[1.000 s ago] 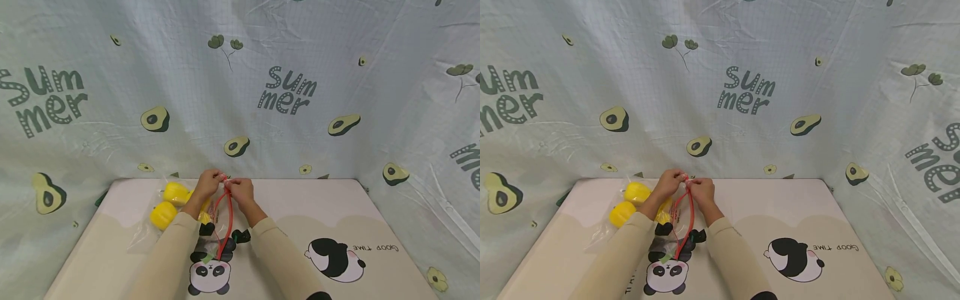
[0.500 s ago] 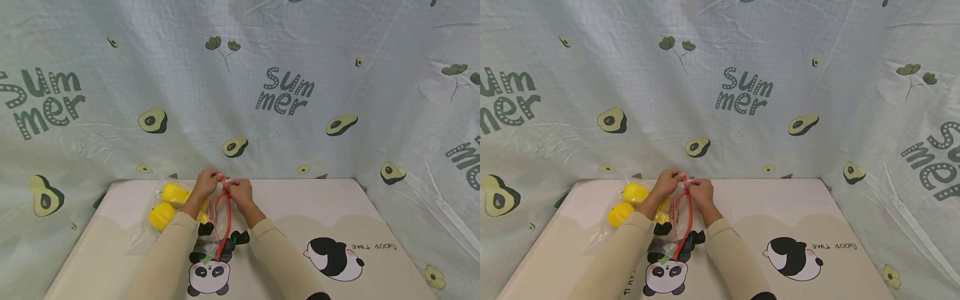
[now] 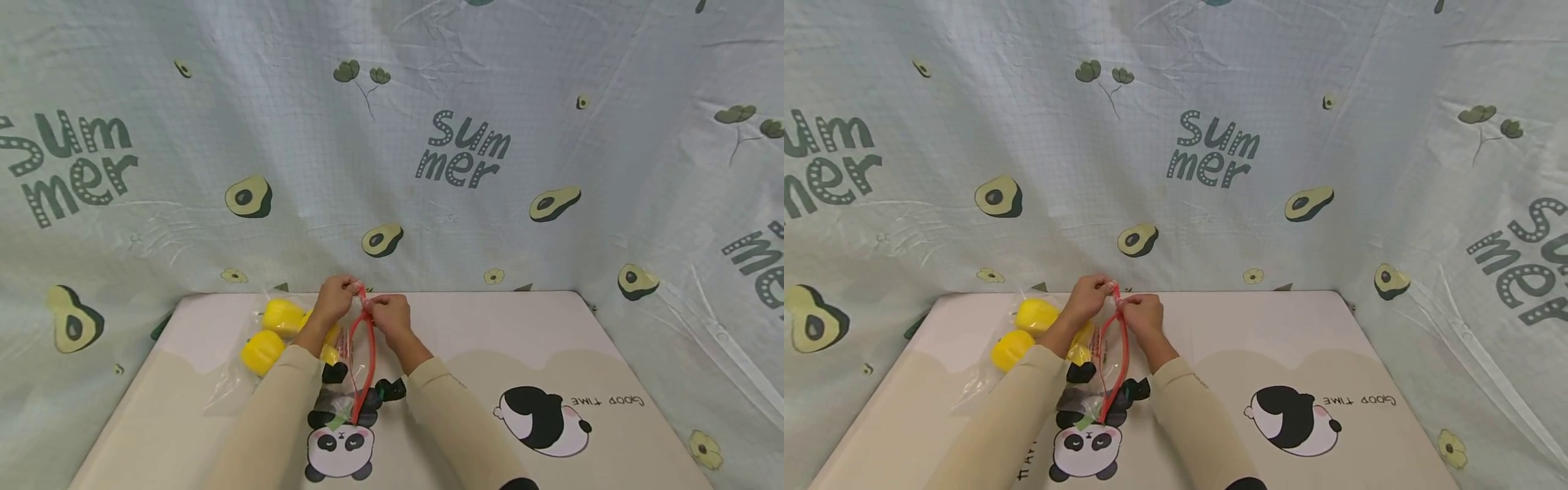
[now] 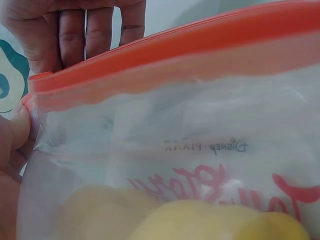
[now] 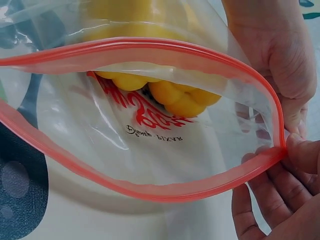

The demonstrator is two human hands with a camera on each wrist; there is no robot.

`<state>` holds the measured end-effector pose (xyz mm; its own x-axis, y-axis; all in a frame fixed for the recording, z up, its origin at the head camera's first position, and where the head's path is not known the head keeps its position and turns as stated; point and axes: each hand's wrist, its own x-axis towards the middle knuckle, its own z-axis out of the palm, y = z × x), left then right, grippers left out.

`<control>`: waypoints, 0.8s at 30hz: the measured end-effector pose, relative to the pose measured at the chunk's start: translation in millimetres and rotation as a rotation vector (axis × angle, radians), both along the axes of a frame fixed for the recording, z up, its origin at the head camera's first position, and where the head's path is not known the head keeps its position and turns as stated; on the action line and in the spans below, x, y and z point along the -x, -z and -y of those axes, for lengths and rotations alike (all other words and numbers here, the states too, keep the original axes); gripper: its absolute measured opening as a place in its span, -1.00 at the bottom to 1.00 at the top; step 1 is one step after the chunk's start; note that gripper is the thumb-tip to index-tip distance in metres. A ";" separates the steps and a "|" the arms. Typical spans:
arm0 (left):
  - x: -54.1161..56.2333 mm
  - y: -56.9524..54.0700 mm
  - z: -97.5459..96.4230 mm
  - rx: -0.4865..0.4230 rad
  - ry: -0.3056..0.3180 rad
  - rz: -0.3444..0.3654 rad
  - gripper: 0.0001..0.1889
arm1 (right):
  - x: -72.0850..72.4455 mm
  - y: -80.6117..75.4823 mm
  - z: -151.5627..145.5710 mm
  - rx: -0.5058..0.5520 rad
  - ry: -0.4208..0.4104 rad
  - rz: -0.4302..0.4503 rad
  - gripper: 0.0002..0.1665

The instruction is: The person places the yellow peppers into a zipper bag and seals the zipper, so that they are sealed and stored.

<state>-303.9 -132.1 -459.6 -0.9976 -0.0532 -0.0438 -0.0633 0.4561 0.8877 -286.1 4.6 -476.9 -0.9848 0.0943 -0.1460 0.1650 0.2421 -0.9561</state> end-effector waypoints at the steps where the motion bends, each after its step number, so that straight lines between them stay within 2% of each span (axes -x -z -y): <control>1: 0.0 0.0 -0.1 0.000 0.002 -0.001 -0.71 | -0.1 0.6 -0.2 0.000 0.000 -0.002 -0.79; 13: 0.9 0.6 -4.3 -0.009 -0.011 -0.025 -0.72 | -4.9 1.7 -3.8 0.007 0.009 -0.016 -0.79; 24: -2.0 0.2 -4.7 -0.008 -0.020 -0.026 -0.70 | -11.7 3.0 -2.8 -0.063 0.017 0.000 -0.77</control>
